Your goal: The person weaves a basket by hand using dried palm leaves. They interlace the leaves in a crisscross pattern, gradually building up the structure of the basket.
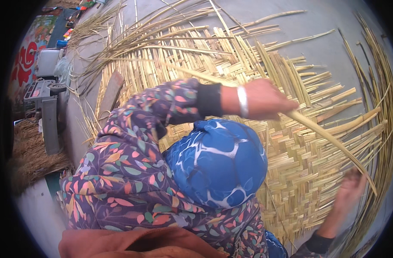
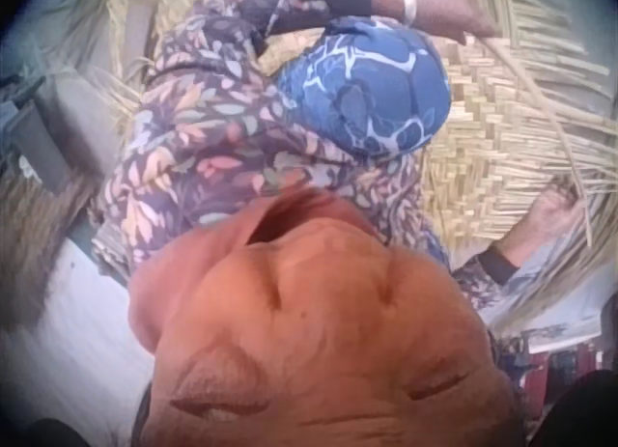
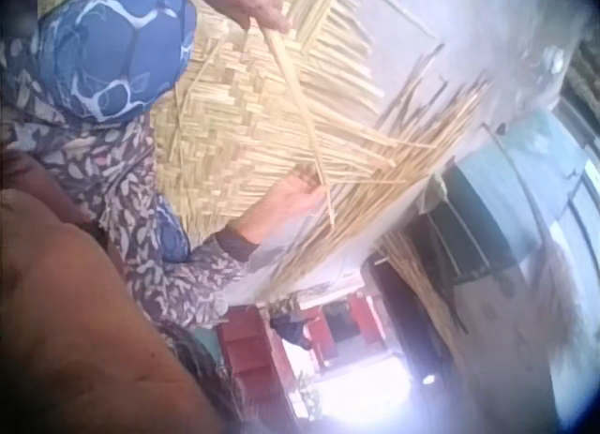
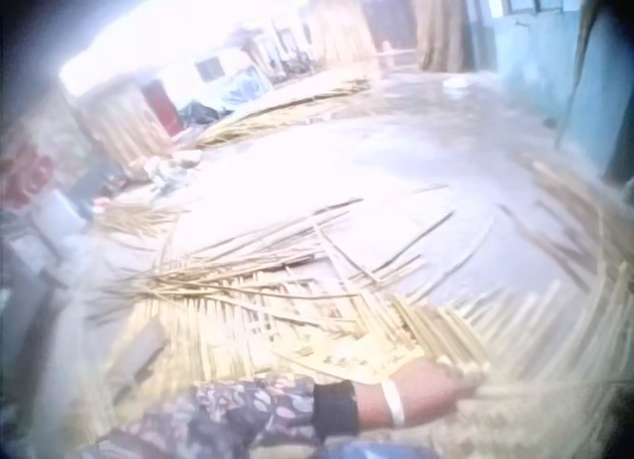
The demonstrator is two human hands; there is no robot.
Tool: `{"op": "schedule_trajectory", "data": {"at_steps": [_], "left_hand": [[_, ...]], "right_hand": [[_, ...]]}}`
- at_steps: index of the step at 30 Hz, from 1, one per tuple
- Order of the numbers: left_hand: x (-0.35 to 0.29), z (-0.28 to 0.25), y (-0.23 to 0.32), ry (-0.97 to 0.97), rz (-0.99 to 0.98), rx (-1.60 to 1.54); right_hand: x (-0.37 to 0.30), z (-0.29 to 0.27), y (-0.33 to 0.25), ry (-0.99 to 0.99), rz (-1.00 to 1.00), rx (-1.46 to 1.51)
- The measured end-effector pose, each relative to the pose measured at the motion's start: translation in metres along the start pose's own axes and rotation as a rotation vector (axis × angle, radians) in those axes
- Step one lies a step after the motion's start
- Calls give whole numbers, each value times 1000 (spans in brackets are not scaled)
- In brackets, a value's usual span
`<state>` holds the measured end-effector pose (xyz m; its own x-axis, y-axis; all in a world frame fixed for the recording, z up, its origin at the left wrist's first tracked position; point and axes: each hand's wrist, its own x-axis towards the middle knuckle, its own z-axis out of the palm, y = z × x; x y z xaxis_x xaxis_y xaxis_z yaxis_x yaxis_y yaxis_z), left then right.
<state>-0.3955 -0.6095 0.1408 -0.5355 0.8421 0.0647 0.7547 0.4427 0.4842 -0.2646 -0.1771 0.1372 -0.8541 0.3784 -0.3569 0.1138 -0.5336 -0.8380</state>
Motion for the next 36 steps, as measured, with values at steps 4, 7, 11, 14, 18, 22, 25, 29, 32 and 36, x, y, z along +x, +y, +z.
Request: {"op": "schedule_trajectory", "data": {"at_steps": [4,7,11,14,18,22,25,29,32,36], "left_hand": [[-52,-21,-29,-66,-256,306],[-94,-12,-52,-63,-293,461],[-103,6,-48,-149,-230,460],[-72,26,-40,-155,-83,473],[-56,50,-43,-37,12,348],[-50,65,-78,-234,-177,314],[-62,37,-145,-411,-131,601],[-12,-17,-162,-328,-77,1211],[54,-81,-190,98,-293,1146],[160,-154,-189,171,-173,1400]], "right_hand": [[50,-234,-96,-143,-43,11],[35,-286,-98,552,-232,84],[-12,-248,-64,624,-159,104],[-43,-294,-67,196,-93,242],[-55,-386,-40,279,-250,26],[-117,-447,-2,418,-222,264],[-147,-421,85,711,-216,263],[-186,-449,174,656,-67,293],[-189,-428,214,599,-23,355],[-193,-355,232,634,-41,462]]}}
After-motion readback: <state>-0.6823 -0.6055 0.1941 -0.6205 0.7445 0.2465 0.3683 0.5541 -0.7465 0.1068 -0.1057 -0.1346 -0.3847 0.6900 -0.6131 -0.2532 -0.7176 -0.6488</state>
